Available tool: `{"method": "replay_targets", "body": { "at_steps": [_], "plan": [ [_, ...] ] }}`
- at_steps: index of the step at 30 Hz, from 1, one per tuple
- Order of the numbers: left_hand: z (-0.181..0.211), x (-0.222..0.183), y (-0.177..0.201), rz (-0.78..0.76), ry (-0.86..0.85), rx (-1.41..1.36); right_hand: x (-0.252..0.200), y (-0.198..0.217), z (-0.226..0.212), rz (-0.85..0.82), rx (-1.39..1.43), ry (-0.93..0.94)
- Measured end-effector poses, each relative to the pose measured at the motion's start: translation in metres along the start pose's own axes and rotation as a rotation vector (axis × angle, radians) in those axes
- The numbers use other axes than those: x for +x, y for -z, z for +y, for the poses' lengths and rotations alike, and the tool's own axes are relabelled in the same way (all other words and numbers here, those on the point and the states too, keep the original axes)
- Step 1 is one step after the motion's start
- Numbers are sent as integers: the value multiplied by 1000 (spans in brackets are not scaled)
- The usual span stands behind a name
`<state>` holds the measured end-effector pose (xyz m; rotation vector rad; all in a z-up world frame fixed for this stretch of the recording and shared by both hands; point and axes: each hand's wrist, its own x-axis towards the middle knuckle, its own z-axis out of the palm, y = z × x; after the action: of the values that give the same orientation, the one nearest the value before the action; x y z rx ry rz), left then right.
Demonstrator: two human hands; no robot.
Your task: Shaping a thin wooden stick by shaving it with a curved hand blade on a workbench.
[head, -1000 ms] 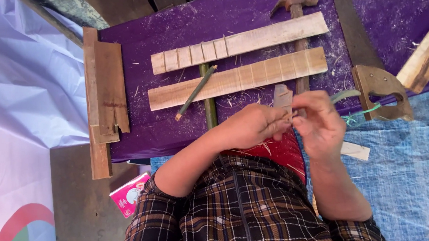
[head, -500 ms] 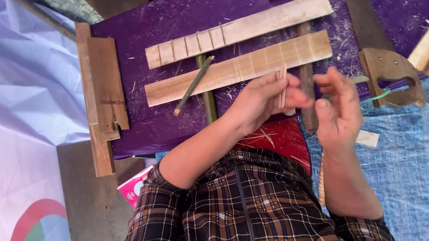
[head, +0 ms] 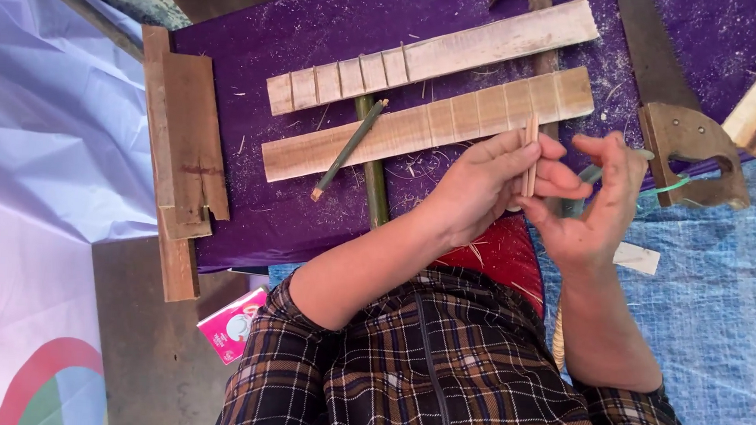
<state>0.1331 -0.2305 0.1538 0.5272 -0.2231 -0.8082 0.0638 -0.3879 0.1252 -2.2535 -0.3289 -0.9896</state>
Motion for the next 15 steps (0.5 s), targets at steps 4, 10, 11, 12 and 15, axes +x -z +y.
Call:
{"method": "replay_targets", "body": {
  "at_steps": [4,10,11,12,15],
  "plan": [
    [8,-6,9,-32,-25,225,-16,4,14,128,145,-37],
    [16,-17,34,18,-111,507,-106,28,52,158,20,-224],
    [17,-19,35,39,-115,554,-126,30,59,96,-24,-352],
    [14,-19,37,37,-113,552,-164,23,90,96,-27,-353],
    [7,-20,38,41,-182,554,-246,5,147,-96,-290,-303]
  ]
}}
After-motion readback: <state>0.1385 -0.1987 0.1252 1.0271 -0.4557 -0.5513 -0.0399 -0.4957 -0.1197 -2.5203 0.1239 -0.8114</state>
